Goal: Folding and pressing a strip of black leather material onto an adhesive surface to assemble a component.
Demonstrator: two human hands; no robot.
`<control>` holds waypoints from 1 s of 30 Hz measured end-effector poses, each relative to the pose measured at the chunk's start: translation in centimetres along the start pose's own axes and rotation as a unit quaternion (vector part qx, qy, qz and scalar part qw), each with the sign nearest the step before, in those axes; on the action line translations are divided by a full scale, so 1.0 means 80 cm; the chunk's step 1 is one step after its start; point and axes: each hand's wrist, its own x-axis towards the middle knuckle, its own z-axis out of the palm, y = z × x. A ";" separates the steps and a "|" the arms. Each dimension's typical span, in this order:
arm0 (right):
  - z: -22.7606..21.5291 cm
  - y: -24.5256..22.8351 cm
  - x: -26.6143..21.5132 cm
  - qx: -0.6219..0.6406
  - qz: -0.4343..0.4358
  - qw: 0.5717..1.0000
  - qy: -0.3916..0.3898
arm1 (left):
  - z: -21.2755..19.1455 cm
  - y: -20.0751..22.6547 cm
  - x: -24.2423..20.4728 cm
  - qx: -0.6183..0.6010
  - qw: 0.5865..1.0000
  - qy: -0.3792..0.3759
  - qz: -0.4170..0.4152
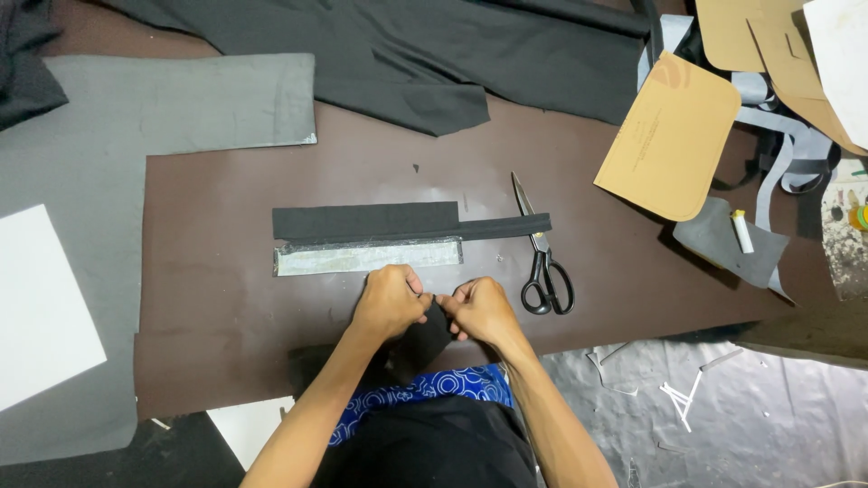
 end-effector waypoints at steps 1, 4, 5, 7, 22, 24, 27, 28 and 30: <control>0.000 0.002 0.002 -0.001 0.000 1.000 0.000 | -0.001 -0.002 0.001 -0.001 1.000 0.000 0.000; 0.000 0.005 0.005 0.004 0.005 1.000 -0.015 | -0.001 -0.008 0.003 -0.025 0.999 -0.013 0.017; 0.000 0.004 0.005 0.006 0.006 1.000 -0.017 | 0.000 -0.009 0.004 -0.022 0.999 -0.015 0.022; 0.000 0.003 0.005 0.008 0.007 1.000 -0.018 | 0.000 -0.010 0.004 -0.018 0.999 -0.016 0.027; 0.001 -0.003 0.003 0.035 0.018 0.999 -0.017 | -0.011 0.006 -0.005 -0.095 0.995 0.001 0.016; 0.002 -0.001 0.006 0.037 0.023 0.999 -0.015 | -0.011 0.004 -0.002 -0.099 0.995 -0.007 0.007; 0.002 -0.004 0.005 0.033 0.028 0.999 -0.012 | -0.013 0.005 -0.003 -0.101 0.995 -0.009 0.002; 0.002 -0.005 0.006 0.033 0.028 0.999 -0.012 | -0.012 0.005 -0.002 -0.101 0.995 -0.010 0.002; 0.003 -0.007 0.007 0.019 0.029 0.999 -0.007 | -0.012 0.006 -0.001 -0.105 0.994 -0.004 -0.004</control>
